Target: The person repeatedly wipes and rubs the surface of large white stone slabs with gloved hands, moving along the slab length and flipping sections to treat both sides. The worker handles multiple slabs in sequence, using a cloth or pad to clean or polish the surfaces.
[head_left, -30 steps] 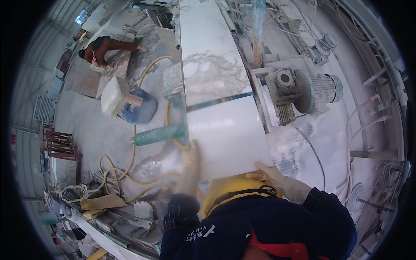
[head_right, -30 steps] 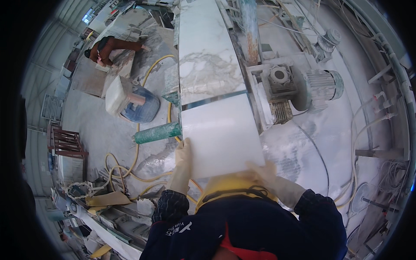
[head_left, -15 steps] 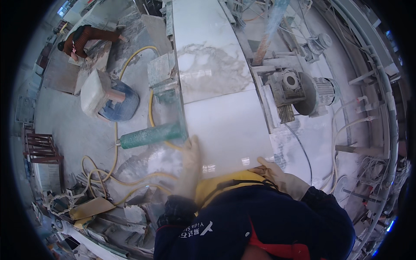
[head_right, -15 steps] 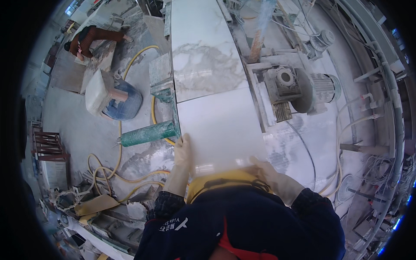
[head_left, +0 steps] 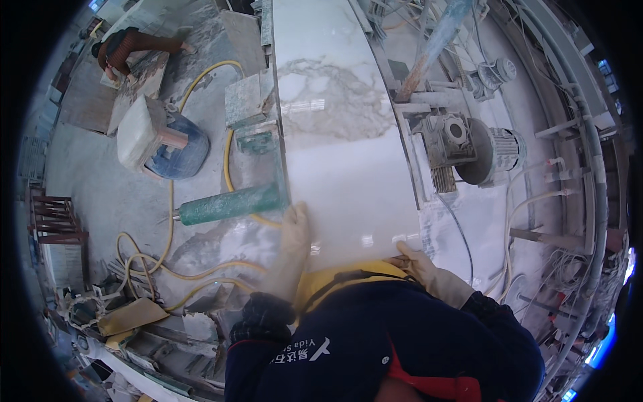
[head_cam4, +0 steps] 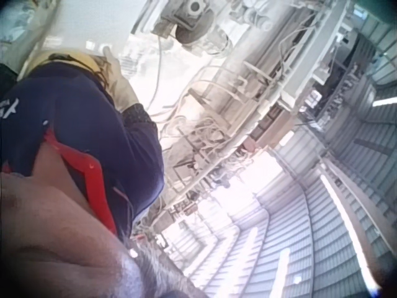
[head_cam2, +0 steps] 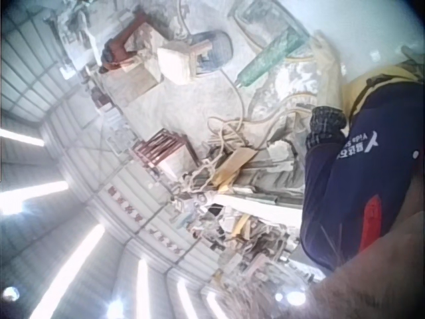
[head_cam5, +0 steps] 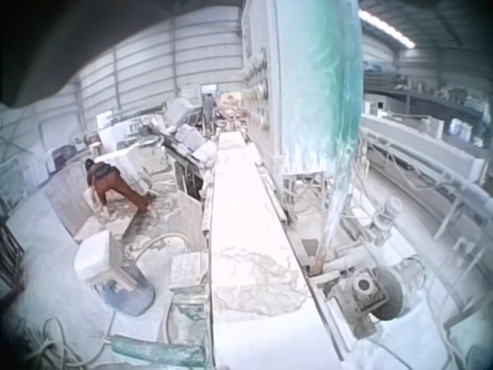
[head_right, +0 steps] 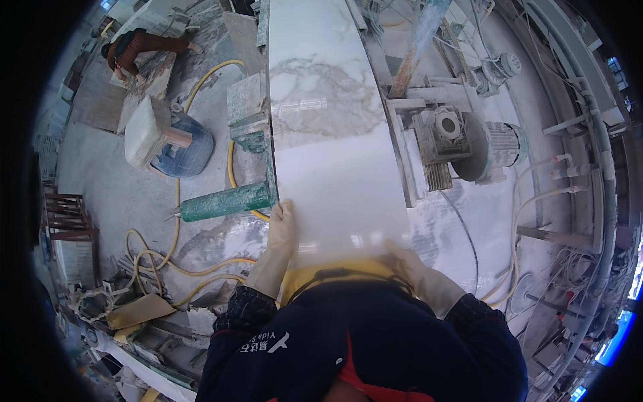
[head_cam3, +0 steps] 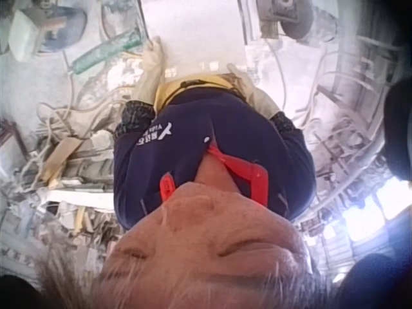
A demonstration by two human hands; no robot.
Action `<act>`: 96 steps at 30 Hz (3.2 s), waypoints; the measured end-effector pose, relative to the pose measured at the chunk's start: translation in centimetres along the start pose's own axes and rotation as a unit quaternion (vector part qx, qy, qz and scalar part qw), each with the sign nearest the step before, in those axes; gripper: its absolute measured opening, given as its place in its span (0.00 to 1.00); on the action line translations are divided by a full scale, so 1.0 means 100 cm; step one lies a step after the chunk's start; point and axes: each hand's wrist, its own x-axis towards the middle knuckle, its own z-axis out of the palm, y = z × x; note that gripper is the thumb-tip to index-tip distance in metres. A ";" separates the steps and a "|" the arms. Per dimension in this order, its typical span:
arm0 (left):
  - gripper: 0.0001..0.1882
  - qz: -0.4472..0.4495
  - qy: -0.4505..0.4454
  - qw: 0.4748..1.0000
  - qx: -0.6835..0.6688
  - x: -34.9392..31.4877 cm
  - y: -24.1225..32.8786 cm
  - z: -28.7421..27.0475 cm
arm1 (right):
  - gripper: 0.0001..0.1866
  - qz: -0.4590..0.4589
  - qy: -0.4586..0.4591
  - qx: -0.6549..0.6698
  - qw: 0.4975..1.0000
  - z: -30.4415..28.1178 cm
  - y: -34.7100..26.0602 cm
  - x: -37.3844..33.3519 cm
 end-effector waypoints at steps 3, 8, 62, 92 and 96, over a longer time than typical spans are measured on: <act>0.22 0.007 0.005 1.000 -0.025 -0.004 0.003 0.002 | 0.29 -0.017 -0.004 0.004 1.000 -0.001 0.003 0.003; 0.23 -0.046 0.001 0.999 -0.001 -0.014 0.025 0.000 | 0.29 -0.018 -0.041 -0.007 0.999 0.007 -0.001 -0.009; 0.20 -0.183 -0.071 0.894 -0.403 -0.102 -0.042 -0.020 | 0.22 -0.016 -0.143 0.027 0.989 -0.027 -0.008 0.075; 0.30 -0.139 -0.082 0.867 -0.472 -0.085 -0.042 -0.012 | 0.23 -0.569 -0.086 -0.772 0.270 0.108 -0.032 0.111; 0.27 -0.173 -0.083 0.870 -0.454 -0.077 -0.048 -0.012 | 0.23 -0.621 -0.115 -0.726 0.271 0.148 -0.016 0.131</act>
